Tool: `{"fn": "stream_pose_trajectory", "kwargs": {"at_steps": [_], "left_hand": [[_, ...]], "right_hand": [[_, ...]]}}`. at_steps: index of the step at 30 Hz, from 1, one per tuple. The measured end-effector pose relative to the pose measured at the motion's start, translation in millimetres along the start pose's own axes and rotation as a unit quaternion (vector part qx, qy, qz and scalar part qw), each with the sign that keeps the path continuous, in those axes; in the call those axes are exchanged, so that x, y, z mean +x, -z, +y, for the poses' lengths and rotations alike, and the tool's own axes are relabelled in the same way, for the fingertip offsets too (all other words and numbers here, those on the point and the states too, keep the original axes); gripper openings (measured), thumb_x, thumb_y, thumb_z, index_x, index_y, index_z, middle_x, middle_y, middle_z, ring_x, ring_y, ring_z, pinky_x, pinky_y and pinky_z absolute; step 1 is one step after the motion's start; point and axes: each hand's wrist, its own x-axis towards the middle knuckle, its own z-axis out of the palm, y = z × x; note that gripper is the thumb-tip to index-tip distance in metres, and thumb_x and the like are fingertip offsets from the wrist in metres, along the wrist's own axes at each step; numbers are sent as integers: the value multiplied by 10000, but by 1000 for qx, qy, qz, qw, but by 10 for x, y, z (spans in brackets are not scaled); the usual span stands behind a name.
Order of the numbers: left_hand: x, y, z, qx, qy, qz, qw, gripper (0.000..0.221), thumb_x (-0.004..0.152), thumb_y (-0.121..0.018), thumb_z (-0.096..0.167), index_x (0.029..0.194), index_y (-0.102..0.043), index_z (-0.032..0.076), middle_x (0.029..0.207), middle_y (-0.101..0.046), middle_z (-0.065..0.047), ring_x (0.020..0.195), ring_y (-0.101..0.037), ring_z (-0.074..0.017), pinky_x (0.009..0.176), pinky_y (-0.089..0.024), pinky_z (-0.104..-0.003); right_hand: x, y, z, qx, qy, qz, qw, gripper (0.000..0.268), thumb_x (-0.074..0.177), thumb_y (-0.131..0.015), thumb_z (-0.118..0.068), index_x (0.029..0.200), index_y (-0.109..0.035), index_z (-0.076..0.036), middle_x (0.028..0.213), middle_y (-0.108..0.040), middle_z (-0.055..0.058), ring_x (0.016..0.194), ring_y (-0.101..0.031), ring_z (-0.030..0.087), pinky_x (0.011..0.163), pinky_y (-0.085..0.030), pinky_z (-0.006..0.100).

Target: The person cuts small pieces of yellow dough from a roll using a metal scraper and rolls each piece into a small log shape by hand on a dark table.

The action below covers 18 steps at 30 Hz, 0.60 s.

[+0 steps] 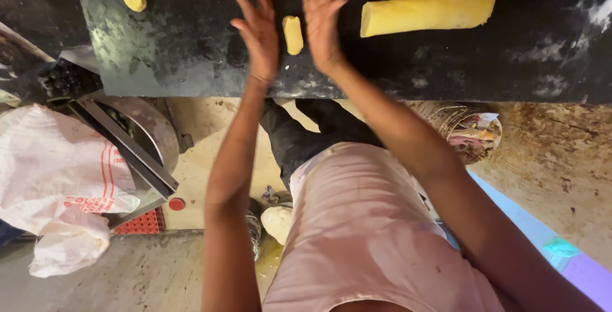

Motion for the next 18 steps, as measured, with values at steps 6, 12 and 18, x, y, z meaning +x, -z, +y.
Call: {"fn": "stream_pose_trajectory", "kwargs": {"at_steps": [6, 12, 18], "left_hand": [[-1, -45, 141, -43, 56, -43, 997, 1021, 894, -192, 885, 1592, 322, 345, 1779, 71, -84, 1678, 11, -295, 1393, -67, -494], [-38, -113, 119, 64, 60, -14, 996, 1019, 900, -114, 894, 1646, 250, 304, 1778, 75, -125, 1680, -1, -321, 1392, -55, -475], [-101, 119, 247, 24, 56, 42, 997, 931, 1033, -336, 741, 1708, -58, 163, 1777, -197, -159, 1674, -168, -358, 1374, -122, -477]], "right_hand": [[-63, -164, -166, -33, -29, -51, 998, 970, 983, -193, -829, 1699, 89, -239, 1779, 23, 93, 1672, 12, 285, 1380, -9, 468], [-144, -196, -150, -63, -22, 2, 998, 974, 1014, -171, -801, 1710, 55, -159, 1800, 27, 124, 1685, 16, 272, 1399, -19, 473], [-38, 227, -364, -109, -52, 66, 990, 682, 1092, -490, -524, 1585, -365, -68, 1592, -451, 170, 1466, -469, 309, 1207, -423, 437]]}}
